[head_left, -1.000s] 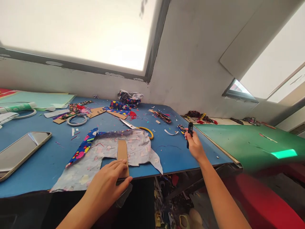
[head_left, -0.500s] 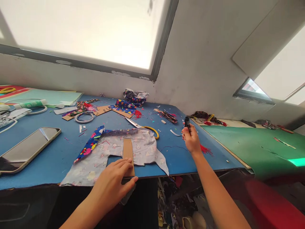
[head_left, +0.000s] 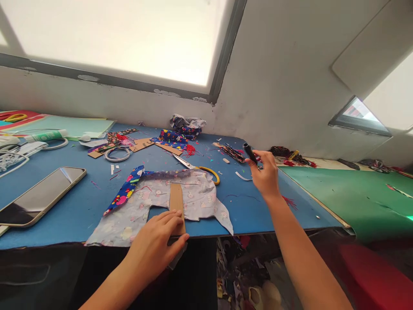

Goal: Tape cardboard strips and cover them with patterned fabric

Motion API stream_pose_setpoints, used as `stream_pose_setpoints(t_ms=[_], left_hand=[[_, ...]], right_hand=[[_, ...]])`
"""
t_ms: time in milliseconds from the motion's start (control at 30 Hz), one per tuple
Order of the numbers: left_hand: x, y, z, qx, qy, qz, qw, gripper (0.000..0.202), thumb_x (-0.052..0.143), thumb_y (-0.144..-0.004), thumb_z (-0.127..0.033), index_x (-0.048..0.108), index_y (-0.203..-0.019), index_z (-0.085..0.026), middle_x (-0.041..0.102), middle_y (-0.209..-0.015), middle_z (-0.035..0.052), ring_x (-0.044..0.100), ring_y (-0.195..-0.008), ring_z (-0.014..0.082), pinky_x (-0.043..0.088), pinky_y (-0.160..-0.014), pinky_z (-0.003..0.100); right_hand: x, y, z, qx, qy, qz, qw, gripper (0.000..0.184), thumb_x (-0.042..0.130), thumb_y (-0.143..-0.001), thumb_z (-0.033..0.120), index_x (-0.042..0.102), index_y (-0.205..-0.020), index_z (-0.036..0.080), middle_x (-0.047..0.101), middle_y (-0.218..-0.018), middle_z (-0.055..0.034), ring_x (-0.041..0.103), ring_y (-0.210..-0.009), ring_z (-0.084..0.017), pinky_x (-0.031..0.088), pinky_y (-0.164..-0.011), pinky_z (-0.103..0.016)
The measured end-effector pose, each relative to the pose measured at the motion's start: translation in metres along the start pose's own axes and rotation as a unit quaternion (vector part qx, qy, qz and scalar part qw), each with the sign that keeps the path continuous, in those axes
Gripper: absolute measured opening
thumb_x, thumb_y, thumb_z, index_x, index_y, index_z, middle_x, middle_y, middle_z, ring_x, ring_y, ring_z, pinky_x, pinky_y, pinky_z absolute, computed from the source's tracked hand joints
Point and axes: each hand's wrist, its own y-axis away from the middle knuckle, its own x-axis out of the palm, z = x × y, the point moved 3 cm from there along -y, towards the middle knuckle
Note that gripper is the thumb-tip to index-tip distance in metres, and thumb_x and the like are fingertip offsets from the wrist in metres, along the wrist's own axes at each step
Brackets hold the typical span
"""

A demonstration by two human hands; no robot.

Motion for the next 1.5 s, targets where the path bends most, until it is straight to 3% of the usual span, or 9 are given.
stream_pose_setpoints(t_ms=[100,267,400,533,1067,1267,1500], left_hand=[[0.001,-0.001,0.000,-0.004,-0.001,0.016,1.000,0.026,0.050,-0.088,-0.034,0.059,-0.108,-0.019,0.059,-0.127,0.0080,0.052,-0.119,0.0255,0.045,-0.099,0.046],[0.000,-0.004,-0.001,-0.008,0.008,0.031,0.999,0.021,0.048,-0.089,-0.032,0.058,-0.104,-0.020,0.059,-0.126,0.0077,0.051,-0.119,0.0247,0.045,-0.099,0.044],[0.000,-0.004,0.001,-0.006,0.020,0.030,0.999,0.017,0.048,-0.090,-0.031,0.057,-0.100,-0.021,0.060,-0.124,0.0077,0.053,-0.117,0.0247,0.046,-0.096,0.043],[0.002,-0.003,0.003,0.011,0.027,0.012,0.999,0.017,0.049,-0.089,-0.029,0.056,-0.101,-0.021,0.061,-0.123,0.0078,0.053,-0.116,0.0249,0.047,-0.095,0.042],[0.002,-0.001,0.003,0.022,0.044,-0.009,0.999,0.015,0.050,-0.088,-0.026,0.056,-0.100,-0.020,0.063,-0.120,0.0083,0.055,-0.114,0.0254,0.047,-0.094,0.044],[0.000,-0.002,0.001,0.018,0.058,-0.002,0.998,0.009,0.046,-0.088,-0.020,0.054,-0.093,-0.021,0.064,-0.114,0.0083,0.057,-0.110,0.0240,0.048,-0.091,0.042],[-0.001,-0.002,0.001,0.020,0.055,-0.013,0.998,0.018,0.038,-0.089,-0.014,0.054,-0.094,-0.020,0.065,-0.106,0.0089,0.059,-0.102,0.0239,0.049,-0.086,0.041]], right_hand=[[0.023,0.012,0.032,0.008,-0.067,0.068,0.995,0.026,0.059,-0.081,0.040,0.052,-0.099,0.024,0.060,-0.093,-0.0061,0.060,-0.085,-0.022,0.050,-0.082,-0.042],[0.075,0.049,0.082,-0.003,-0.169,0.256,0.952,0.017,0.062,-0.080,0.031,0.055,-0.091,0.021,0.066,-0.087,-0.0030,0.066,-0.074,-0.017,0.057,-0.068,-0.030],[0.104,0.061,0.092,-0.009,-0.179,0.284,0.942,0.013,0.062,-0.078,0.025,0.055,-0.087,0.019,0.064,-0.089,-0.0040,0.065,-0.077,-0.016,0.057,-0.074,-0.032],[0.118,0.062,0.087,-0.007,-0.155,0.283,0.946,0.011,0.061,-0.078,0.025,0.055,-0.086,0.019,0.061,-0.082,-0.0035,0.063,-0.074,-0.017,0.056,-0.075,-0.035],[0.125,0.070,0.092,-0.049,-0.088,0.310,0.945,0.009,0.057,-0.083,0.024,0.052,-0.089,0.020,0.061,-0.084,-0.0051,0.061,-0.077,-0.020,0.053,-0.075,-0.036],[0.109,0.083,0.102,-0.063,-0.068,0.327,0.940,0.006,0.056,-0.085,0.023,0.051,-0.088,0.021,0.060,-0.084,-0.0044,0.061,-0.074,-0.019,0.053,-0.072,-0.034],[0.084,0.108,0.116,-0.064,-0.048,0.333,0.939,0.010,0.056,-0.085,0.021,0.051,-0.093,0.023,0.063,-0.085,-0.0034,0.064,-0.077,-0.021,0.050,-0.072,-0.034]])
